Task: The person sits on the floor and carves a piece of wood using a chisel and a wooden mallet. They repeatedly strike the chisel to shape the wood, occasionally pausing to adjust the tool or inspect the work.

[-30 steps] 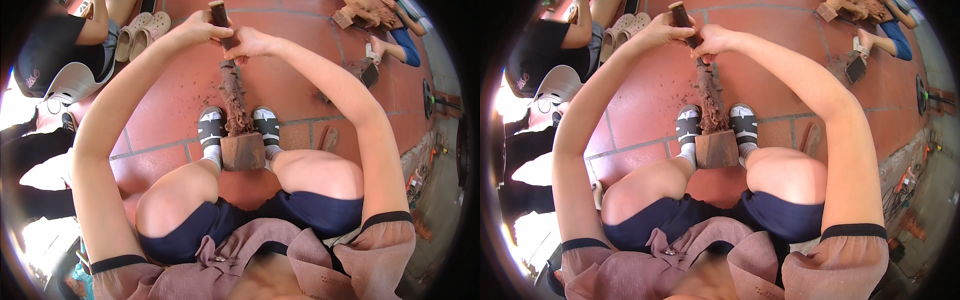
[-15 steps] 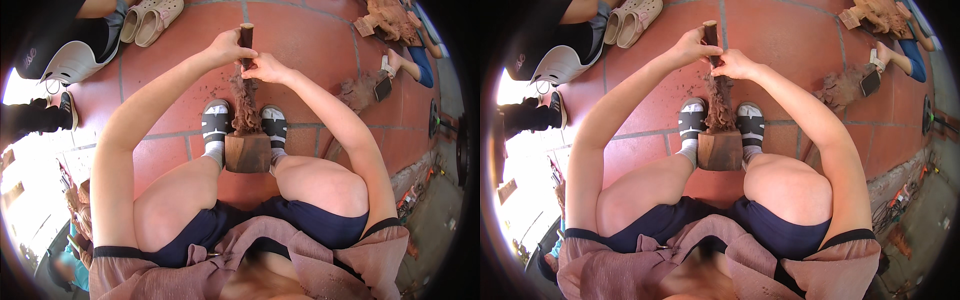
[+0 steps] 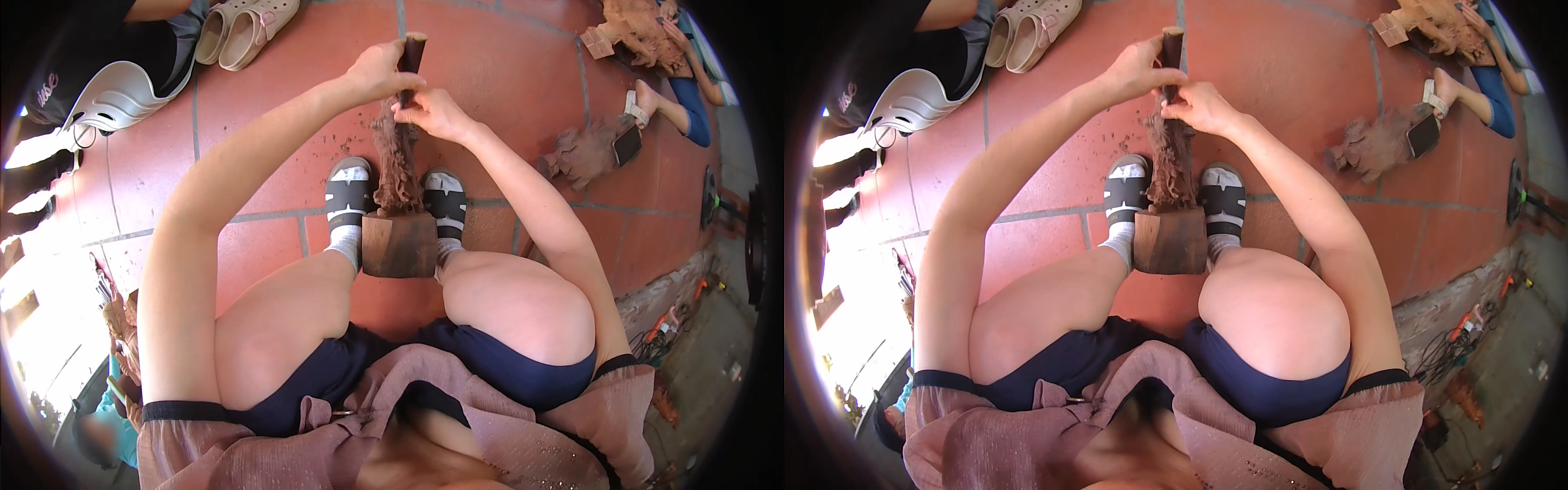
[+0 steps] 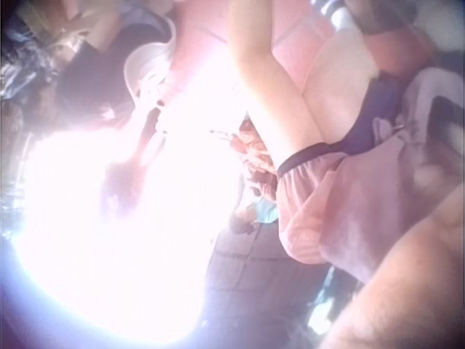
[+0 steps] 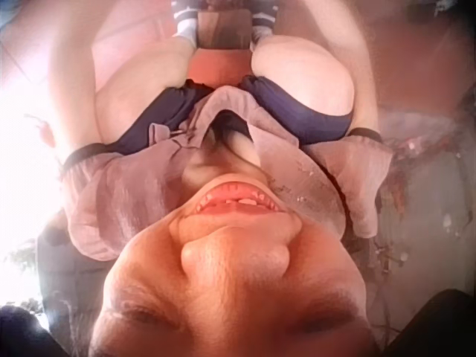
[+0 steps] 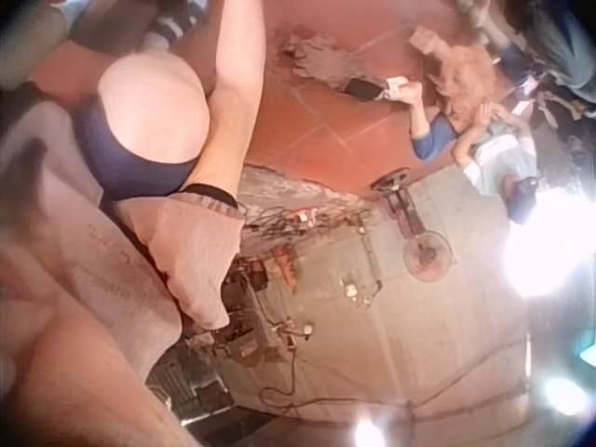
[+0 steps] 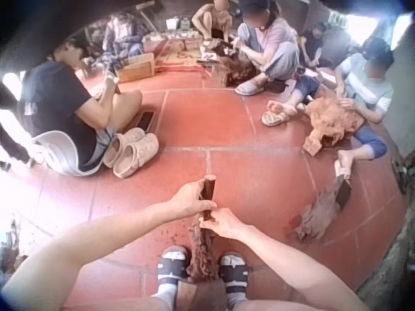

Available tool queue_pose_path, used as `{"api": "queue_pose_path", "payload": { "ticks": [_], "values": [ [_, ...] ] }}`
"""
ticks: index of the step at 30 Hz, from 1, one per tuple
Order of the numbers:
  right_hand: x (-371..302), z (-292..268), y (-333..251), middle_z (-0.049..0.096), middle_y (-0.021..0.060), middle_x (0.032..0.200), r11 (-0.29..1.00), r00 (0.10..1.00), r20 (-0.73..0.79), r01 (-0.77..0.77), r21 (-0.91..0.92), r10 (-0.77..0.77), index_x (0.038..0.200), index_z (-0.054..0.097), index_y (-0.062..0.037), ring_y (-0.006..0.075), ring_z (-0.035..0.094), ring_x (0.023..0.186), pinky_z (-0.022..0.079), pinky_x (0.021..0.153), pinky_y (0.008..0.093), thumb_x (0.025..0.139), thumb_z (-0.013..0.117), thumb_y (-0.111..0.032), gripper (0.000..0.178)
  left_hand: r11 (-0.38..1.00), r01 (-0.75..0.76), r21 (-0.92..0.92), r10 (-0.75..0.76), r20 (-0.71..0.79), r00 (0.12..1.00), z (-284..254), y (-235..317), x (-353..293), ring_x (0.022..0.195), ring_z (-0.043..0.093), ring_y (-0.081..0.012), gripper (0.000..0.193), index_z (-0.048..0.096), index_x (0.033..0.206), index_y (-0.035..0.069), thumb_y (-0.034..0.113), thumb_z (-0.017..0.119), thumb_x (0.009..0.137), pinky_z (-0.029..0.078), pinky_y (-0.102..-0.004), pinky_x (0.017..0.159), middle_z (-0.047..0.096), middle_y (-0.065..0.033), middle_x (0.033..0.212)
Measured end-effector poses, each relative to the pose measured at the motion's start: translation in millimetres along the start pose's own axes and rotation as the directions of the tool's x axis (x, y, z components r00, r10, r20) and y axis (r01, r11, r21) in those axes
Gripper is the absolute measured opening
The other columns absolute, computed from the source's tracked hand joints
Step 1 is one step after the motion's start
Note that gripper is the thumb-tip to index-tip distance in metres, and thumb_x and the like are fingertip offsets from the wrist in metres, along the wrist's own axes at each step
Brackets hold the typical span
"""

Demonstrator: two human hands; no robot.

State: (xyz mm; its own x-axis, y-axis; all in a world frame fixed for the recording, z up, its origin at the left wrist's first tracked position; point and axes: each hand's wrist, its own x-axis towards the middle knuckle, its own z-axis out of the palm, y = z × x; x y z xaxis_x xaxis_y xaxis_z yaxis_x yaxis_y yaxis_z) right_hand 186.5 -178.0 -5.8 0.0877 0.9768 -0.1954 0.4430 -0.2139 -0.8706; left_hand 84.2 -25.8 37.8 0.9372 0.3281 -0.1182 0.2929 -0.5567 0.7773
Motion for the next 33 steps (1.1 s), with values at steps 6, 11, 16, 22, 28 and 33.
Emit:
{"api": "queue_pose_path", "payload": {
  "ticks": [6, 11, 16, 22, 28, 33],
  "values": [
    [2.9, 8.4, 25.5, 0.068, 0.0120, 0.090, 0.998, 0.993, -0.105, 0.046, -0.039, -0.050, 0.111, 0.060, -0.0020, 0.0237, 0.067, 0.081, 0.051, 0.074, 0.0357, 0.087, 0.065, -0.023, 0.032, 0.920, -0.338, 0.200, 0.367, -0.136, 0.920, 10.8, 8.1, 15.4, 0.062, 0.067, -0.0225, 0.054, 0.056, 0.117, -0.001, 0.025, 0.075, 0.073, 0.054, -0.0334, 0.057, 0.066, -0.0153, 0.076],
    [9.8, 11.7, 32.1, 0.068, 0.0152, 0.088, 0.980, 0.971, -0.161, -0.157, 0.120, 0.175, 0.101, 0.062, -0.0017, 0.0289, 0.067, 0.082, 0.052, 0.073, 0.0400, 0.088, 0.064, -0.028, 0.030, 0.981, -0.164, 0.101, 0.174, -0.092, 0.981, 6.4, 6.5, 21.5, 0.067, 0.066, -0.0209, 0.053, 0.056, 0.117, 0.001, 0.025, 0.076, 0.073, 0.054, -0.0318, 0.065, 0.066, -0.0128, 0.079],
    [-34.3, -16.4, 30.2, 0.067, 0.0105, 0.096, 0.977, 0.846, -0.499, -0.111, 0.182, 0.188, 0.103, 0.061, -0.0027, 0.0200, 0.065, 0.083, 0.052, 0.072, 0.0342, 0.088, 0.067, -0.030, 0.032, 0.988, -0.078, 0.133, 0.104, -0.202, 0.974, -12.5, 10.6, 28.9, 0.074, 0.069, -0.0244, 0.046, 0.059, 0.107, 0.000, 0.030, 0.077, 0.076, 0.055, -0.0351, 0.068, 0.069, -0.0142, 0.084],
    [-235.6, -56.1, 124.7, 0.062, 0.0141, 0.107, 0.830, 0.549, -0.716, -0.552, 0.077, 0.431, 0.112, 0.057, -0.0010, 0.0253, 0.060, 0.101, 0.047, 0.089, 0.0356, 0.079, 0.076, -0.039, 0.053, 0.765, 0.113, -0.634, -0.336, -0.244, 0.910, -70.5, -31.0, -29.9, 0.079, 0.068, -0.0187, 0.028, 0.058, 0.102, 0.000, 0.026, 0.064, 0.092, 0.059, -0.0304, 0.068, 0.068, -0.0120, 0.092],
    [-400.7, -2.3, 132.9, 0.059, 0.0079, 0.071, 0.501, 0.419, -0.350, -0.846, 0.185, 0.838, 0.095, 0.052, -0.0017, 0.0178, 0.057, 0.062, 0.049, 0.057, 0.0324, 0.069, 0.083, -0.041, 0.057, 0.533, 0.159, -0.831, -0.552, -0.198, 0.810, -75.7, -76.7, -62.1, 0.081, 0.068, -0.0231, 0.033, 0.057, 0.099, -0.002, 0.029, 0.065, 0.091, 0.061, -0.0348, 0.071, 0.067, -0.0162, 0.093],
    [-386.0, 30.4, 99.9, 0.058, 0.0071, 0.074, 0.294, 0.028, -0.523, -0.851, 0.434, 0.852, 0.101, 0.050, -0.0021, 0.0144, 0.055, 0.057, 0.045, 0.050, 0.0288, 0.072, 0.081, -0.035, 0.054, 0.508, 0.129, -0.852, -0.547, -0.204, 0.812, -73.1, -79.3, -68.4, 0.081, 0.068, -0.0247, 0.030, 0.053, 0.100, -0.002, 0.023, 0.067, 0.090, 0.062, -0.0363, 0.072, 0.066, -0.0179, 0.093]
  ]
}}
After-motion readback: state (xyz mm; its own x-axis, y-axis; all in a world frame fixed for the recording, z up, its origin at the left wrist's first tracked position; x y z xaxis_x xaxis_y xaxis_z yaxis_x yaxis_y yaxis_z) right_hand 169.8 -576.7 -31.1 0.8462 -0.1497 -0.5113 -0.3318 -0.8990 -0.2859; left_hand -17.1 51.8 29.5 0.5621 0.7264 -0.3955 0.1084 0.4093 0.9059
